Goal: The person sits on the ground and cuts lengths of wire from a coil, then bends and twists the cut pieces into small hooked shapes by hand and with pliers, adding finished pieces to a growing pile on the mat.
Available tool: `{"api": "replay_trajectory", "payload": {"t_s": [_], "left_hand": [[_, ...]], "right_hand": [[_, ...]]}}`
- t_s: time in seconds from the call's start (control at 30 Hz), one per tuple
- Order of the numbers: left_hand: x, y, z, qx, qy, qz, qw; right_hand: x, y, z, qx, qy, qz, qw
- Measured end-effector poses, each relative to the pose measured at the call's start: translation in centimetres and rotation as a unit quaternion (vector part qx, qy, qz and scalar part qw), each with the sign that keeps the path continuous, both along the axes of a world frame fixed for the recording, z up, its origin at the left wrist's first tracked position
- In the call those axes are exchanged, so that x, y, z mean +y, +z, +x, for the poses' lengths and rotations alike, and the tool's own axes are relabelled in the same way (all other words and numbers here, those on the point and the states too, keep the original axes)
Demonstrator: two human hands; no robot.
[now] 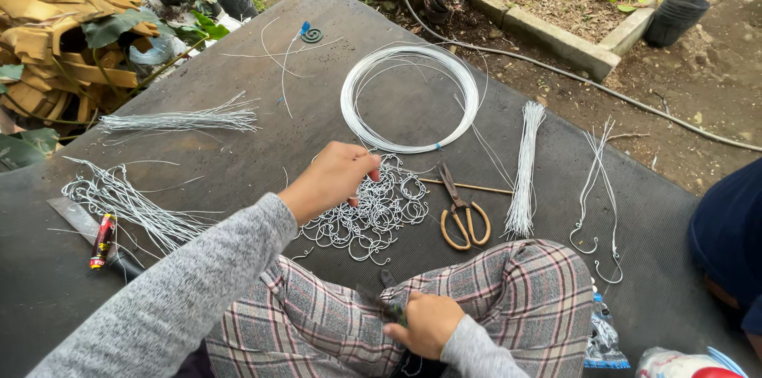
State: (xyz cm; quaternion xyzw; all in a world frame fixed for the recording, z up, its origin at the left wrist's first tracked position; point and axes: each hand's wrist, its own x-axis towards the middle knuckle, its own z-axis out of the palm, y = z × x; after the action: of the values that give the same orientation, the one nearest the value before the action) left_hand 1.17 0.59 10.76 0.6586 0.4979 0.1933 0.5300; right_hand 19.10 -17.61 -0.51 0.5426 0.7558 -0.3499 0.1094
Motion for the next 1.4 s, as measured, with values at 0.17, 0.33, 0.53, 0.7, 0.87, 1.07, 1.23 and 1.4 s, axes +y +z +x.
{"api": "replay_trajectory", "payload": {"t_s": [0.17, 0.33, 0.53, 0.7, 0.87, 1.07, 1.23, 1.4], "left_hand": [[-3.1, 0.8, 0.7, -0.048, -0.004, -0.022, 0.999], [-4.8, 2.0, 1.4, -0.094, 0.001, -0.051, 0.994], [-4.5, 3.9, 0.7, -0.114, -0.011, -0.060, 0.992], [-2.9, 6.4, -0.5, -0.100, -0.028, -0.090, 0.991], [-3.6, 7.3, -0.7, -0.060, -0.066, -0.064, 0.994], [-3.8, 7.3, -0.2, -0.020, -0.082, -0.073, 0.994], [-3.8, 7.1, 0.5, -0.003, -0.126, -0.037, 0.991], [-4.8, 7.0, 1.1, 0.008, -0.118, 0.043, 0.992]], "right_hand": [[0.3, 6.5, -1.4, 0.187, -0.225, 0.502, 0.814], [5.2, 9.4, -1.0, 0.151, -0.150, 0.690, 0.691], [7.8, 10.0, 0.7, 0.293, -0.114, 0.587, 0.746], [9.3, 13.1, 3.3, 0.287, 0.011, 0.568, 0.771], [9.4, 14.4, 3.9, 0.303, 0.074, 0.557, 0.770], [8.6, 13.2, 4.0, 0.322, 0.027, 0.539, 0.778], [8.5, 12.4, 4.4, 0.328, 0.007, 0.534, 0.779], [8.8, 11.1, 5.7, 0.376, -0.001, 0.505, 0.777]]}}
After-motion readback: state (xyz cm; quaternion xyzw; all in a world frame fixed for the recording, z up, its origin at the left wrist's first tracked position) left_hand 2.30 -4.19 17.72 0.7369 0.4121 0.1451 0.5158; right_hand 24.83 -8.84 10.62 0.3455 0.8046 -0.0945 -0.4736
